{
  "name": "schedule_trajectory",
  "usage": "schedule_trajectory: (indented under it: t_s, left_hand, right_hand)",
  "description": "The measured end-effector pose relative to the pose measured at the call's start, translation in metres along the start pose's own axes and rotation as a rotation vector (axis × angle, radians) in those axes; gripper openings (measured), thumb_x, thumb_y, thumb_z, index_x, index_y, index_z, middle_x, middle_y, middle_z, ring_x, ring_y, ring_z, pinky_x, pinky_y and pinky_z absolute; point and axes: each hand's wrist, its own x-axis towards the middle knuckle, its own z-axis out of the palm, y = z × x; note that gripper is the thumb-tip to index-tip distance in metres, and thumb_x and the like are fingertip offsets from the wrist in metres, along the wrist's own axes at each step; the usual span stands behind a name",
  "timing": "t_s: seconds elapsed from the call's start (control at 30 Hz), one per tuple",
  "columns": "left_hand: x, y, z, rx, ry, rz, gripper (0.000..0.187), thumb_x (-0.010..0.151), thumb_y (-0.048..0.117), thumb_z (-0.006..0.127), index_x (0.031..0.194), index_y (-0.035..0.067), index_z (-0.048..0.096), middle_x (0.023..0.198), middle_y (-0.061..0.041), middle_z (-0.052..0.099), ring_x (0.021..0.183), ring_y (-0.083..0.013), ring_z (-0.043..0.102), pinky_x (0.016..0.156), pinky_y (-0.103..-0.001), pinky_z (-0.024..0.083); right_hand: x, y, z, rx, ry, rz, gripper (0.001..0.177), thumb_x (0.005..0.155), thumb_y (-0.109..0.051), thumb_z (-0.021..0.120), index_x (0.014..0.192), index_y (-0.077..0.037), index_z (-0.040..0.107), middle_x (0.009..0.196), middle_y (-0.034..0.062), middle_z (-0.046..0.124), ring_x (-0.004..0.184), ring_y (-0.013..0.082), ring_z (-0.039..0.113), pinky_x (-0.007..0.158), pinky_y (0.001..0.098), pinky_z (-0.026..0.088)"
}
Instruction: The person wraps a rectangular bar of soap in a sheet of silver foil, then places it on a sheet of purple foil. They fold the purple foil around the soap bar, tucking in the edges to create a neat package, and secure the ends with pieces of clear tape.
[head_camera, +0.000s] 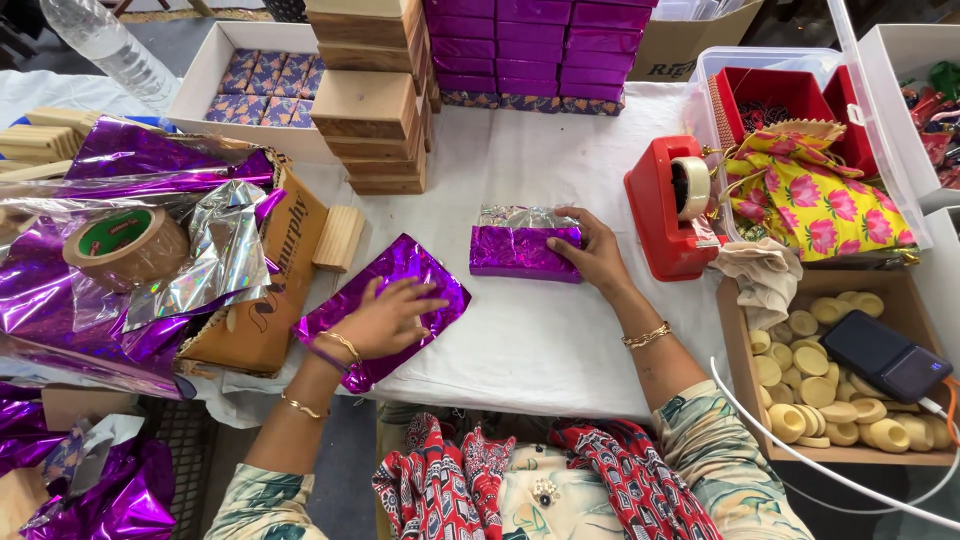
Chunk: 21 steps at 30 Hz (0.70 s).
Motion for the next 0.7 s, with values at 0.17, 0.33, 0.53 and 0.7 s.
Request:
schedule_trajectory:
  t_s: [0.17, 0.33, 0.53, 0.7]
  left_hand:
    - [0.002, -0.020, 0.039, -0.044, 0.124, -0.176, 0.046, 0.096, 0.032, 0.060, 0.142, 0.027, 0.055, 0.149, -0.009, 0.050, 0.139, -0.0320, 0.042, 0.112, -0.061, 0.026]
    - [0.010, -0.015, 0.039, 0.031, 0.340, -0.413, 0.038, 0.101, 0.033, 0.058, 0.135, 0.016, 0.061, 0.141, -0.014, 0.058, 0.128, -0.0363, 0.053, 0.107, -0.050, 0.042]
    - [0.071, 0.014, 0.007, 0.039, 0.573, -0.173, 0.053, 0.095, 0.037, 0.067, 0.131, 0.000, 0.060, 0.128, -0.019, 0.065, 0.120, -0.0363, 0.059, 0.103, -0.051, 0.045]
    - [0.141, 0.043, -0.011, -0.133, 0.494, 0.057, 0.050, 0.089, 0.031, 0.074, 0.133, 0.011, 0.061, 0.128, -0.011, 0.069, 0.123, -0.0287, 0.062, 0.109, -0.040, 0.047]
  right_hand:
    - [-0.001, 0.004, 0.000, -0.032, 0.002, -0.007, 0.048, 0.088, -0.010, 0.077, 0.133, -0.008, 0.061, 0.100, 0.0052, 0.074, 0.086, 0.0067, 0.069, 0.071, 0.0234, 0.060]
    - [0.000, 0.004, -0.001, -0.050, 0.009, -0.005, 0.047, 0.088, -0.012, 0.077, 0.132, -0.008, 0.062, 0.101, 0.0060, 0.075, 0.087, 0.0078, 0.070, 0.072, 0.0243, 0.061]
    - [-0.002, -0.004, 0.001, -0.055, 0.022, 0.014, 0.049, 0.087, -0.011, 0.078, 0.133, -0.009, 0.062, 0.106, 0.0063, 0.075, 0.088, 0.0089, 0.072, 0.074, 0.0245, 0.063]
    - [0.004, 0.010, -0.001, -0.012, 0.020, -0.018, 0.049, 0.088, -0.007, 0.076, 0.134, -0.008, 0.060, 0.107, 0.0059, 0.074, 0.089, 0.0089, 0.070, 0.074, 0.0245, 0.060]
